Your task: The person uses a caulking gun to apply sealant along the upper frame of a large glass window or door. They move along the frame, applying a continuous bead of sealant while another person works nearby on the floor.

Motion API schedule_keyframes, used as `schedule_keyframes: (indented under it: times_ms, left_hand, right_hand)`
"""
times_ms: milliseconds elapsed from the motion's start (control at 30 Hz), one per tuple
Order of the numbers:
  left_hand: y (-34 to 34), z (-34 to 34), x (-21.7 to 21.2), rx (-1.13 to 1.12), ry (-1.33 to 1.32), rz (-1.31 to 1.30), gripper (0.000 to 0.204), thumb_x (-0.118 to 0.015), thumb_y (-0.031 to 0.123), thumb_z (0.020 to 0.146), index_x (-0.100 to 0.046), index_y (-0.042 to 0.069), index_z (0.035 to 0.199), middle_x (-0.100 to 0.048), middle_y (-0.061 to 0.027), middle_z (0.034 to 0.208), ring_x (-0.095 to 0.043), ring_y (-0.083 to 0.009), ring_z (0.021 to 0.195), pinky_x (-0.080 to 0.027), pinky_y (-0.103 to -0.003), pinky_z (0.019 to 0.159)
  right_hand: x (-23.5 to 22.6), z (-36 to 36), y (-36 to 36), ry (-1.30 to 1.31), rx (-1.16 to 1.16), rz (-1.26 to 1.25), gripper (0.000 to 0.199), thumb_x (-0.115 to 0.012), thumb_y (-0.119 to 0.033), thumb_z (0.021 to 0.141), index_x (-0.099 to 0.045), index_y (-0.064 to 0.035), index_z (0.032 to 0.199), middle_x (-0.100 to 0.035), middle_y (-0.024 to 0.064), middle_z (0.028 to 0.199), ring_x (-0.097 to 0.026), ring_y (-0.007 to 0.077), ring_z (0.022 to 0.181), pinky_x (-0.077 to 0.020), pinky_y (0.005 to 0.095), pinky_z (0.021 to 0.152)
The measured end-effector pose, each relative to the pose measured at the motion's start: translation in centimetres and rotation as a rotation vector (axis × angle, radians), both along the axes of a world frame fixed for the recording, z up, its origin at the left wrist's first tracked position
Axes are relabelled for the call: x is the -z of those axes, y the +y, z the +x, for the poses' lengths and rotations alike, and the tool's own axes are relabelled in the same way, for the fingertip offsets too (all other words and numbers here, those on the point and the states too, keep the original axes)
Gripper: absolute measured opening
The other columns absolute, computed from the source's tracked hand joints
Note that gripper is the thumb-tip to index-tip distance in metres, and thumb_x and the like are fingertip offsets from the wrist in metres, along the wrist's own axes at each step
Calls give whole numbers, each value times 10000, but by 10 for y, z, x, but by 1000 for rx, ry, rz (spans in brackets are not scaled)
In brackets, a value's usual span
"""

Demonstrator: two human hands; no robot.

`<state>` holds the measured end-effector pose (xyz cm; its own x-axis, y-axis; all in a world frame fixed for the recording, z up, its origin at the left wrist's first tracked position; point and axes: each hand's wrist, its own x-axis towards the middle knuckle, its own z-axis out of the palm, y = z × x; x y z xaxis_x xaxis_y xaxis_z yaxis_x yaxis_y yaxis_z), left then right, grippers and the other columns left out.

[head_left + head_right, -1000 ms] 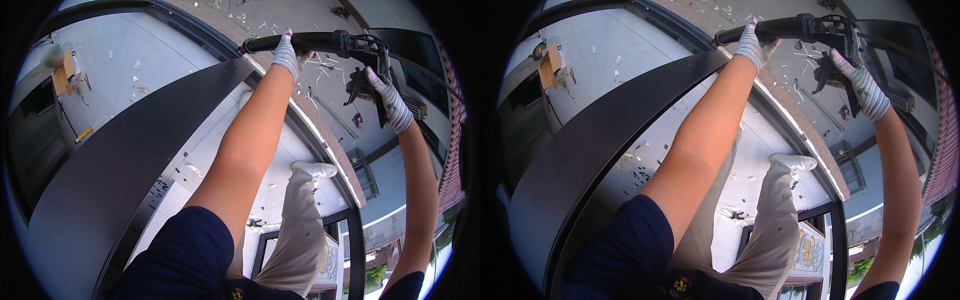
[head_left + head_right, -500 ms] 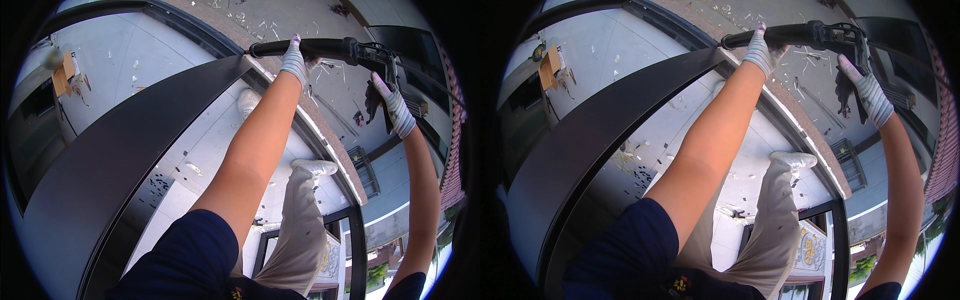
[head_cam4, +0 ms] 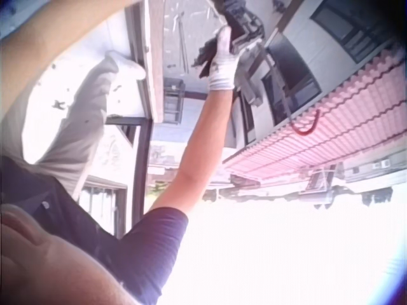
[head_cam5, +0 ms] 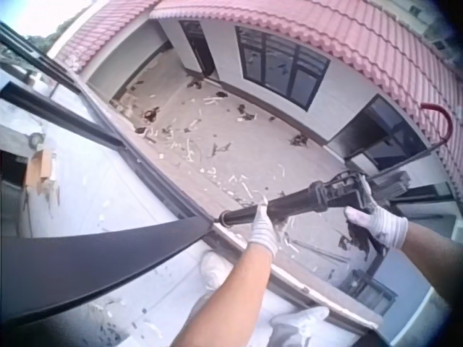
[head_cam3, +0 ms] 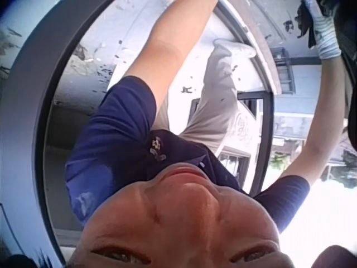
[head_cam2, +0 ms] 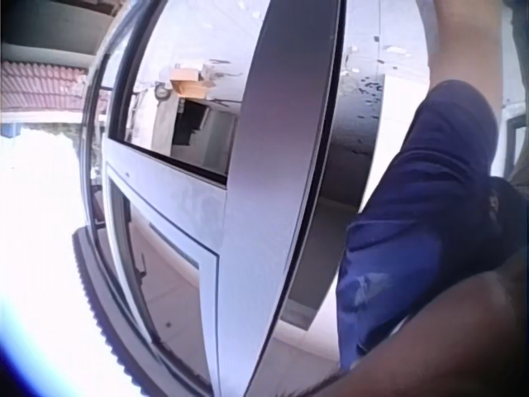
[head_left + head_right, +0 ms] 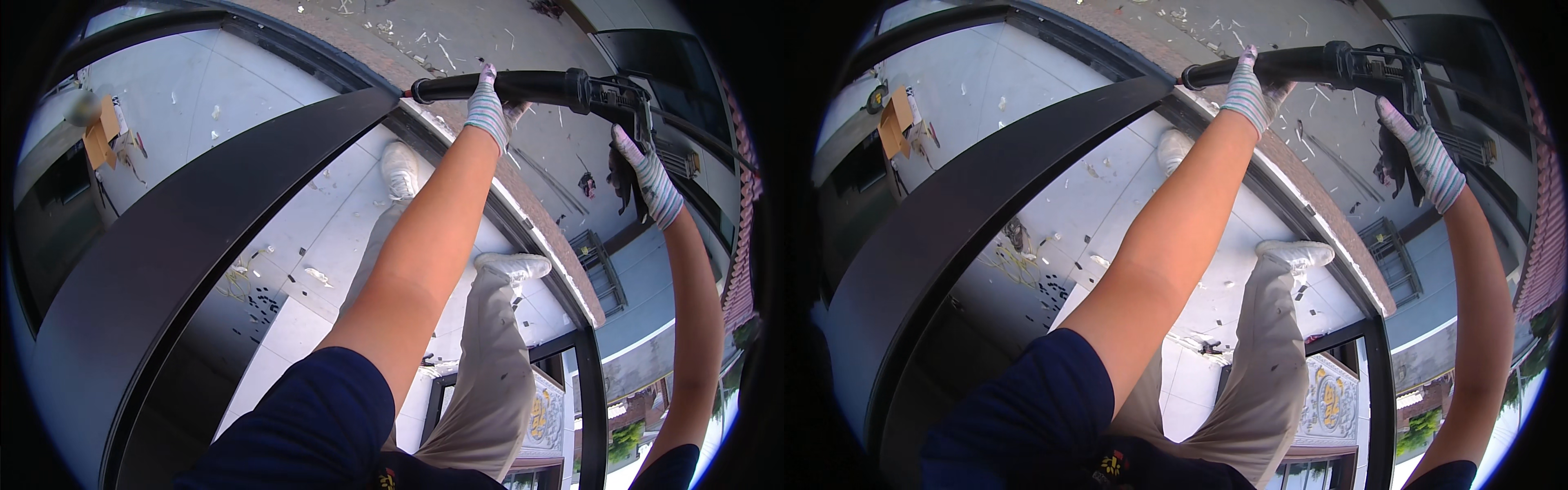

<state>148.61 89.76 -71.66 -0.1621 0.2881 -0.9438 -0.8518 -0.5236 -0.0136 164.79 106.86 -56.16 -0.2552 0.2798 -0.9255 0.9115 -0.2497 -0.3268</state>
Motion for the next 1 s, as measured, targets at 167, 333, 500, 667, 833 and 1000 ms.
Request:
schedule_keyframes:
  times_ms: [167,333,500,667,833,1000]
  left_hand:
    - [-1,3,4,-4,17,-17,563,-719,367,883,-485,18,1258,-581,-186,1201,-604,-351,1107,-553,-530,962]
    - [-2,15,4,11,39,-4,601,-730,386,869,-478,17,1271,-568,-187,1223,-588,-350,1131,-539,-530,981]
    - [-3,29,6,6,21,12,604,-724,389,873,-472,21,1280,-553,-186,1234,-570,-353,1154,-523,-533,1001]
    - [-3,49,3,4,59,52,601,-719,381,878,-463,22,1287,-542,-188,1243,-564,-355,1159,-516,-541,1007]
    - [-1,65,2,-11,25,62,591,-732,361,869,-469,24,1277,-539,-183,1244,-565,-351,1149,-520,-538,1001]
    - [1,75,-4,-5,-55,17,575,-733,342,874,-472,33,1282,-543,-185,1252,-563,-348,1167,-528,-536,993]
  right_hand:
    - [-1,-2,-12,252,124,-88,734,-687,-694,777,-661,-5,1026,-699,148,892,-708,238,802,-551,362,884]
    - [2,12,-6,210,-10,-1,690,-675,-683,799,-657,-18,983,-683,112,847,-701,227,775,-565,350,828]
    - [-1,24,-4,200,-27,35,659,-682,-671,802,-648,-29,945,-654,93,790,-681,195,712,-580,329,704]
    - [-2,43,-7,185,6,80,559,-682,-632,832,-638,-81,917,-644,45,758,-633,149,655,-515,292,628]
    - [-1,64,-3,133,1,89,528,-719,-600,819,-606,-90,897,-627,41,733,-625,149,571,-521,286,505]
    - [-3,75,-3,88,5,106,540,-720,-616,808,-592,-96,872,-600,28,690,-606,140,552,-506,276,500]
